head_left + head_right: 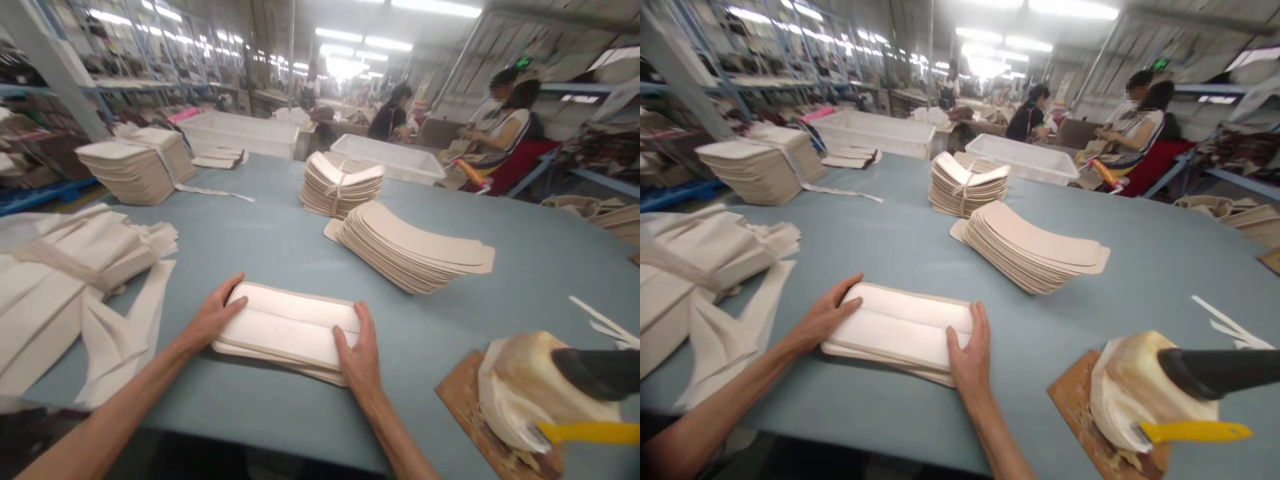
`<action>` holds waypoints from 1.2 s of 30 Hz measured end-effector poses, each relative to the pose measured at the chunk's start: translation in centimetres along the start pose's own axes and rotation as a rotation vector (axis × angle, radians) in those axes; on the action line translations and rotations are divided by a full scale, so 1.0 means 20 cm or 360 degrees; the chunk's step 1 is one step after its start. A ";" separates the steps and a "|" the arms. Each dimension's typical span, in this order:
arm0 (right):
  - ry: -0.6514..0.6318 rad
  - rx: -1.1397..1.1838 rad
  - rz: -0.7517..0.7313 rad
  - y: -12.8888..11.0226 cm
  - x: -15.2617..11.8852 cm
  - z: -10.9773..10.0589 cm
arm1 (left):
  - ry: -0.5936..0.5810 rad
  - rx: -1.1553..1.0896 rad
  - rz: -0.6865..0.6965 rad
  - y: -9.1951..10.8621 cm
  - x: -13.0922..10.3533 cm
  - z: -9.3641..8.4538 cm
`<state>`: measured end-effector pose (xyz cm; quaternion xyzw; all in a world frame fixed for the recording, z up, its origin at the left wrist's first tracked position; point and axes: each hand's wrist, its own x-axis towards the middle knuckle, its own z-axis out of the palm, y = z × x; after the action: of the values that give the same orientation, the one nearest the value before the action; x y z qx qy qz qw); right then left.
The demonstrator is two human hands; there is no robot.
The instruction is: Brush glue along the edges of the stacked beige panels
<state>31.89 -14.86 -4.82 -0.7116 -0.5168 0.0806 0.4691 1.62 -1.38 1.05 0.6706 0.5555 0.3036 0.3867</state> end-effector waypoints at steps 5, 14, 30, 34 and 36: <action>-0.0075 0.0049 0.0078 0.04 0.03 0.02 | -0.0030 -0.0011 0.0059 0.02 -0.08 -0.02; -0.0096 -0.0053 0.0039 0.05 0.05 0.02 | -0.0070 0.0090 0.0234 -0.03 -0.12 -0.05; -0.0225 -0.0353 0.0004 0.03 0.08 -0.03 | -0.0575 0.1403 0.0990 0.15 -0.21 -0.17; -0.0272 -0.0558 -0.0110 -0.03 0.12 -0.09 | -0.0695 0.1430 0.0883 0.17 -0.14 -0.12; -0.0319 -0.0667 -0.0204 -0.09 0.16 -0.12 | -0.0729 0.1405 0.0852 0.18 -0.11 -0.11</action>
<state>33.58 -13.69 -0.87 -0.7475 -0.6104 0.0117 0.2617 1.29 -3.40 5.34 0.9351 0.3421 -0.0233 0.0898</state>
